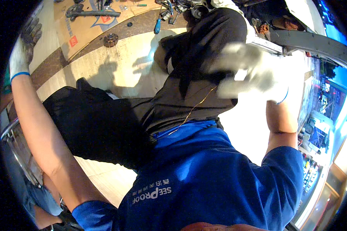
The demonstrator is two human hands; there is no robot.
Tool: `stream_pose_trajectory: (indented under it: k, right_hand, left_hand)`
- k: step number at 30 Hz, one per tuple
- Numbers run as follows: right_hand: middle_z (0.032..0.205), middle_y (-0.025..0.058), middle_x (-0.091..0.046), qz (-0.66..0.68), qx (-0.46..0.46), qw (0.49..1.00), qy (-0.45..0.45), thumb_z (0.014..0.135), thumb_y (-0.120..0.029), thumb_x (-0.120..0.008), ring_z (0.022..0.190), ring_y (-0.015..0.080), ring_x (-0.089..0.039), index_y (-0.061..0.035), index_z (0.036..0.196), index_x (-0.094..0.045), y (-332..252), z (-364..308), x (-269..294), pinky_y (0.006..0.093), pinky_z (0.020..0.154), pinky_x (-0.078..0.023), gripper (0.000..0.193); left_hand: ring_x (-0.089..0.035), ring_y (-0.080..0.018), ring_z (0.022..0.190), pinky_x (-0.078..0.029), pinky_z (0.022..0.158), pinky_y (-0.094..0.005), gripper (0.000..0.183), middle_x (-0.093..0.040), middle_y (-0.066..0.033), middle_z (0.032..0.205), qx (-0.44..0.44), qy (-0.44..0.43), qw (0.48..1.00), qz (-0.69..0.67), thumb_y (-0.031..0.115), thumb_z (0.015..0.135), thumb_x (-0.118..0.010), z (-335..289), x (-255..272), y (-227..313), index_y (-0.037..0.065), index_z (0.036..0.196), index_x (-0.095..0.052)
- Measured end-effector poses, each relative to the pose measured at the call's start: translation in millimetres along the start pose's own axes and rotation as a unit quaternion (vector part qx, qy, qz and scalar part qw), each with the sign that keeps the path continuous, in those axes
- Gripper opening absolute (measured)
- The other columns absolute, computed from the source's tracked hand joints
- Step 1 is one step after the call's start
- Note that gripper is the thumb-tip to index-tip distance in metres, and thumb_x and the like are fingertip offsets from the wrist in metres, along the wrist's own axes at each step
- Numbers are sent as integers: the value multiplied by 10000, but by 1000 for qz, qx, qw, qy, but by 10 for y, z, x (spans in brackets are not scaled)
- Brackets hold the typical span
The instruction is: The person, wearing gloves, disassembles a mechanical component using pliers to remove internal clips and wires.
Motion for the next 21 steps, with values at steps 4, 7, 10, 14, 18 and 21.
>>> stream_pose_trajectory:
  k: [4,7,10,14,18,21]
  right_hand:
    - [1340,158,-541,-250,120,959,-64,780,-354,-724,1261,347,-501,-118,1142,-688,-411,15,-557,530,994,-441,433]
    - [1388,134,-513,-236,52,970,-10,818,-278,-671,1297,371,-464,-115,1160,-684,-180,120,-920,550,1060,-410,379]
    - [1357,140,-532,-198,-5,979,42,836,-228,-641,1284,377,-468,-89,1131,-676,63,185,-928,527,1047,-438,327]
    - [993,114,-655,64,213,969,108,809,-93,-638,902,281,-617,-33,972,-694,418,-25,165,382,755,-541,183]
    - [917,137,-729,-288,-62,896,332,884,-14,-568,818,283,-703,-59,1099,-702,1366,-290,1919,361,725,-549,258]
    - [1039,117,-739,-353,-137,740,556,927,-16,-543,919,241,-721,-111,1229,-673,1674,-724,2704,327,790,-566,342]
  left_hand:
    - [-567,-263,1210,-451,1016,-372,479,-547,-144,1407,-3,26,1000,4,362,1063,-401,-265,-208,149,48,1419,-461]
    - [-593,-247,1120,-461,969,-372,521,-607,-142,1326,0,31,999,-23,445,1006,-531,-288,-117,186,54,1350,-555]
    - [-616,-252,1101,-468,955,-380,532,-648,-138,1250,-37,35,999,-3,469,997,-541,-483,-294,279,41,1308,-591]
    - [-588,-289,1140,-454,967,-439,624,-616,-159,1287,-28,-21,994,-107,549,1005,-463,-469,-372,188,39,1352,-557]
    - [-481,-370,1294,-373,1078,-511,739,-503,-201,1422,-7,-88,943,-321,614,971,-455,-475,-328,191,29,1422,-465]
    - [-423,-400,1353,-324,1123,-548,766,-450,-223,1461,-16,-165,861,-480,614,939,-506,-711,-825,393,31,1432,-443]
Point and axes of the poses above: each hand's wrist, its own z-axis towards the middle knuckle, its own x-axis out of the back of the hand, y = z × x, the point moved 10 cm from there along z, towards the middle knuckle
